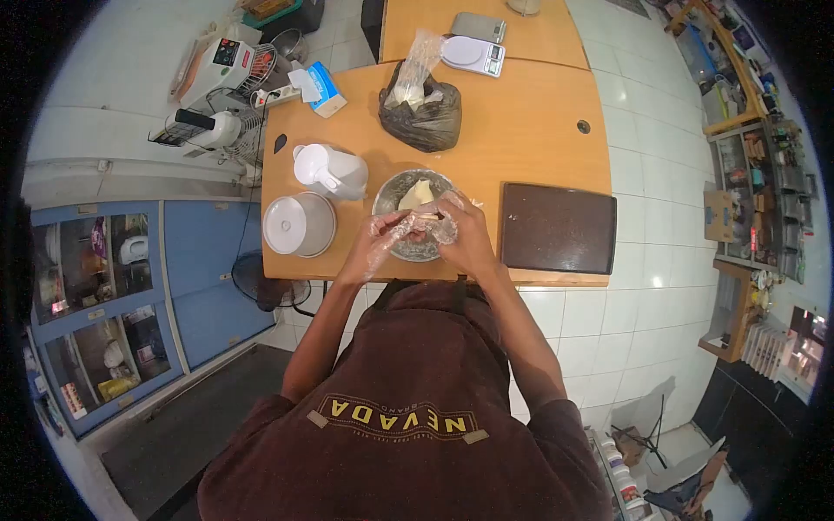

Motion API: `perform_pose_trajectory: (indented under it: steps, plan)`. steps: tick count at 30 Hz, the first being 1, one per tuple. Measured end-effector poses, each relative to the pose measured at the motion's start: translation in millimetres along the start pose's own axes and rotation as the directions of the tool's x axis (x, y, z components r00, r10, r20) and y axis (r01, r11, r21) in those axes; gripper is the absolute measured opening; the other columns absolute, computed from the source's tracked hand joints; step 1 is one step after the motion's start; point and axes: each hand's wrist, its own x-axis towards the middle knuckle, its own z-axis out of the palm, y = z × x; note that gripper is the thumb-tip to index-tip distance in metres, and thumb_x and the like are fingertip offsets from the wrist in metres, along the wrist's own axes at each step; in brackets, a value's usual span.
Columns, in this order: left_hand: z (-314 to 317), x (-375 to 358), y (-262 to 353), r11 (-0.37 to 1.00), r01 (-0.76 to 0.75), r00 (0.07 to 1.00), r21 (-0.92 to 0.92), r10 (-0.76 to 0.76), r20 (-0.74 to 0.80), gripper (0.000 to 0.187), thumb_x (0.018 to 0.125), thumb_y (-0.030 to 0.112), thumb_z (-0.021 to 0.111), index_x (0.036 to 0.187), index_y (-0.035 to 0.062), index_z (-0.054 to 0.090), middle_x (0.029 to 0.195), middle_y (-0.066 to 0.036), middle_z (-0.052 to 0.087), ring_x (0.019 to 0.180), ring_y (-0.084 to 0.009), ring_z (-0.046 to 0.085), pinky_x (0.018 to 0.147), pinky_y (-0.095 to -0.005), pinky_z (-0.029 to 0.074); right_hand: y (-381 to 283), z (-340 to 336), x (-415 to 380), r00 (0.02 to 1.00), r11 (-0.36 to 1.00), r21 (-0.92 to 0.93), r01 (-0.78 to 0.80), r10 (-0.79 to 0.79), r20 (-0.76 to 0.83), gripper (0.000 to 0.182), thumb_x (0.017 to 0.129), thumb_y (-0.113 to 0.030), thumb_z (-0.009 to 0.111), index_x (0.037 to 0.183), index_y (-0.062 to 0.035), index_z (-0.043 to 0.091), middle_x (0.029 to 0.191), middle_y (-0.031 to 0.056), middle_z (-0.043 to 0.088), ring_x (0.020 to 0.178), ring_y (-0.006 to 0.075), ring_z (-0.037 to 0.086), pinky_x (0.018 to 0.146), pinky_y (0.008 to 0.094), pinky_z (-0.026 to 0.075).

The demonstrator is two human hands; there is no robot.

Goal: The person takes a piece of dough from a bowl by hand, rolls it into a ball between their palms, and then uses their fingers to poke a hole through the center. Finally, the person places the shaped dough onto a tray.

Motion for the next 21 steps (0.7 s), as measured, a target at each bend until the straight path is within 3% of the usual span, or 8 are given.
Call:
perform_pose_trajectory:
  steps: [2,5,8,11,14,17,21]
  plan:
    - [1.6,-0.4,-1.8,0.996,0.048,0.999,0.078,-0.047,-0.004,0.03,0.106,0.01,0.061,0.127,-0.0104,0.067,0.12,-0.014,0.073,0.106,-0.0197,0.071,0.097,-0.0339,0.058,5.7,1.1,-2.8,1.0,1.0,0.002,0.005,-0.005,-0.002,0.048,0.069,0.004,0.075,0.117,0.0012,0.073,0.115,0.0221,0.07,0.112,0.0412,0.068,0.1,0.0434,0.052]
    - [5.4,-0.7,-16.2,0.981,0.102,0.988,-0.162,-0.119,-0.097,0.03,0.106,0.01,0.063,0.128,-0.01,0.067,0.121,-0.015,0.072,0.109,-0.02,0.071,0.099,-0.0344,0.058,7.5,1.8,-7.0,1.0,0.997,0.074,0.025,-0.025,0.002,0.047,0.073,0.003,0.077,0.119,0.0003,0.072,0.117,0.0209,0.071,0.113,0.0397,0.068,0.101,0.0434,0.052]
    - [8.8,-1.5,-23.8,0.942,0.026,0.97,-0.334,-0.105,-0.22,0.03,0.104,0.008,0.066,0.129,-0.0092,0.067,0.121,-0.015,0.072,0.11,-0.0201,0.07,0.1,-0.0347,0.059,-14.9,-2.2,-1.0,1.0,0.969,0.248,-0.012,0.01,0.007,0.043,0.081,-0.001,0.079,0.123,-0.0011,0.073,0.121,0.0193,0.071,0.115,0.0366,0.068,0.103,0.0429,0.051]
    - [16.1,-2.7,-15.6,0.974,-0.075,0.969,-0.213,0.02,-0.247,0.032,0.102,0.008,0.068,0.129,-0.0093,0.067,0.121,-0.014,0.072,0.11,-0.0192,0.07,0.101,-0.0339,0.058,-11.2,5.2,-4.7,1.0,0.944,0.329,-0.013,0.021,-0.023,0.038,0.087,-0.005,0.079,0.125,-0.0024,0.073,0.126,0.0177,0.072,0.118,0.0333,0.068,0.104,0.0418,0.05]
    - [24.9,-3.2,-12.8,0.999,-0.021,0.949,-0.036,0.008,-0.314,0.032,0.103,0.009,0.067,0.13,-0.009,0.067,0.122,-0.013,0.072,0.11,-0.0187,0.07,0.102,-0.0326,0.056,-14.4,5.4,-7.1,0.996,0.948,0.317,0.028,0.002,-0.094,0.036,0.089,-0.004,0.078,0.124,-0.0025,0.074,0.125,0.0165,0.072,0.118,0.0318,0.068,0.104,0.0404,0.05]
    - [23.0,0.7,-21.2,0.997,-0.076,0.975,-0.026,0.069,-0.21,0.036,0.106,0.014,0.064,0.134,-0.0078,0.064,0.13,-0.013,0.069,0.116,-0.0178,0.067,0.103,-0.0344,0.055,-8.0,-4.1,-7.9,0.996,0.955,0.296,-0.01,0.034,-0.077,0.031,0.089,-0.001,0.077,0.121,-0.002,0.076,0.12,0.0149,0.074,0.116,0.0305,0.068,0.103,0.0394,0.051]
    - [37.3,3.0,-12.4,0.983,-0.105,0.986,-0.149,0.083,-0.146,0.053,0.112,0.038,0.049,0.143,-0.005,0.059,0.137,-0.011,0.066,0.119,-0.0172,0.065,0.103,-0.0348,0.052,-6.5,-17.1,-6.4,0.991,0.894,0.44,-0.081,0.12,-0.061,0.026,0.089,0.002,0.076,0.115,-0.0018,0.078,0.115,0.0136,0.075,0.114,0.0285,0.069,0.102,0.0387,0.051]
